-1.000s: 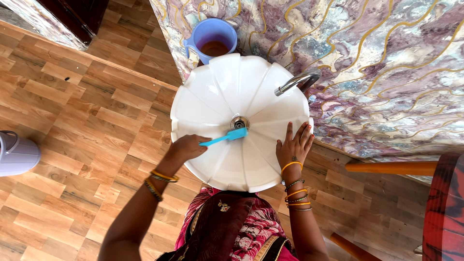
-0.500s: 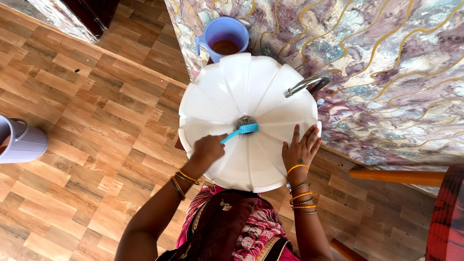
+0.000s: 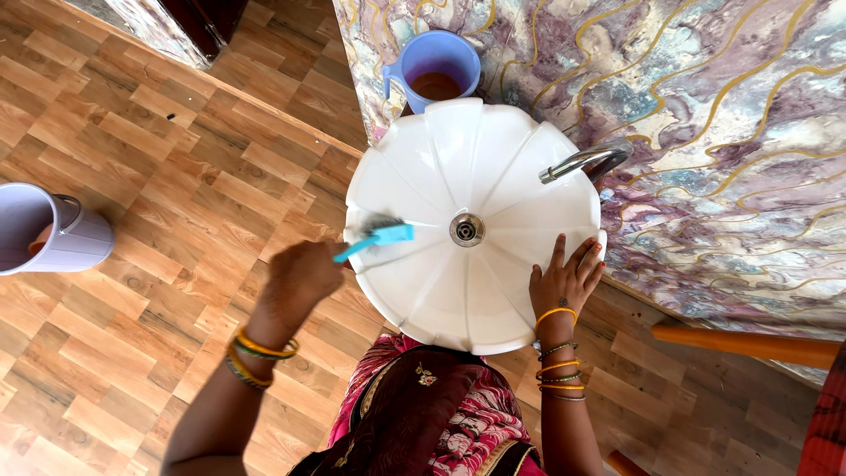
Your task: The person scrubs a white pedestal sink with a blue brush, moving the brush in small strokes around the basin and central drain.
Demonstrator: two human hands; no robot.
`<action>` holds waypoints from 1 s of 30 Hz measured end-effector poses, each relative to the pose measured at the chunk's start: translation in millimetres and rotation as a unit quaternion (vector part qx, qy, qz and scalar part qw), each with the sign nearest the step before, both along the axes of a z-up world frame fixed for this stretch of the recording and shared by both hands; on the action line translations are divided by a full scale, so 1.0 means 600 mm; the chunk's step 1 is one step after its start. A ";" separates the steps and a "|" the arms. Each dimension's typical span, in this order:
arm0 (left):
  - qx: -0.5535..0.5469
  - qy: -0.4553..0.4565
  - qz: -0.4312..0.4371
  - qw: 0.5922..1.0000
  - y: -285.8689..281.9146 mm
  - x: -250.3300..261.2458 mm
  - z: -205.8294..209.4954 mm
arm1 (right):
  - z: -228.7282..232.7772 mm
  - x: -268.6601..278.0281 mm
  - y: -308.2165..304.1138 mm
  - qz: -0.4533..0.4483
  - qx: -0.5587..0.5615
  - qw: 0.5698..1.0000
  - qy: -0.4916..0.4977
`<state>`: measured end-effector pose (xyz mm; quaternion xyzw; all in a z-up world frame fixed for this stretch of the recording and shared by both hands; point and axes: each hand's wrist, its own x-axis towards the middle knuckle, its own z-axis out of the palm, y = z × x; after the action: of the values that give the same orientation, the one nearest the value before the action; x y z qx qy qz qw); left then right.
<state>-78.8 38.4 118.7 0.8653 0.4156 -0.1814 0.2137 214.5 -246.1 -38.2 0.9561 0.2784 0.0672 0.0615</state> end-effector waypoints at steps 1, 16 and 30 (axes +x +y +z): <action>0.001 -0.019 -0.013 1.000 -0.011 0.014 -0.030 | 0.000 0.000 0.000 0.000 0.000 1.000 -0.003; 0.054 -0.057 0.071 0.994 0.017 -0.012 0.000 | 0.008 -0.004 0.001 0.005 -0.008 1.000 -0.018; 0.029 -0.059 0.057 0.996 0.008 0.062 -0.110 | 0.023 -0.008 0.009 -0.012 -0.023 1.000 -0.002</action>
<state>-41.6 43.4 52.5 0.8552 0.4561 -0.1051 0.2227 209.9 -240.8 -24.3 0.9576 0.2682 0.0615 0.0850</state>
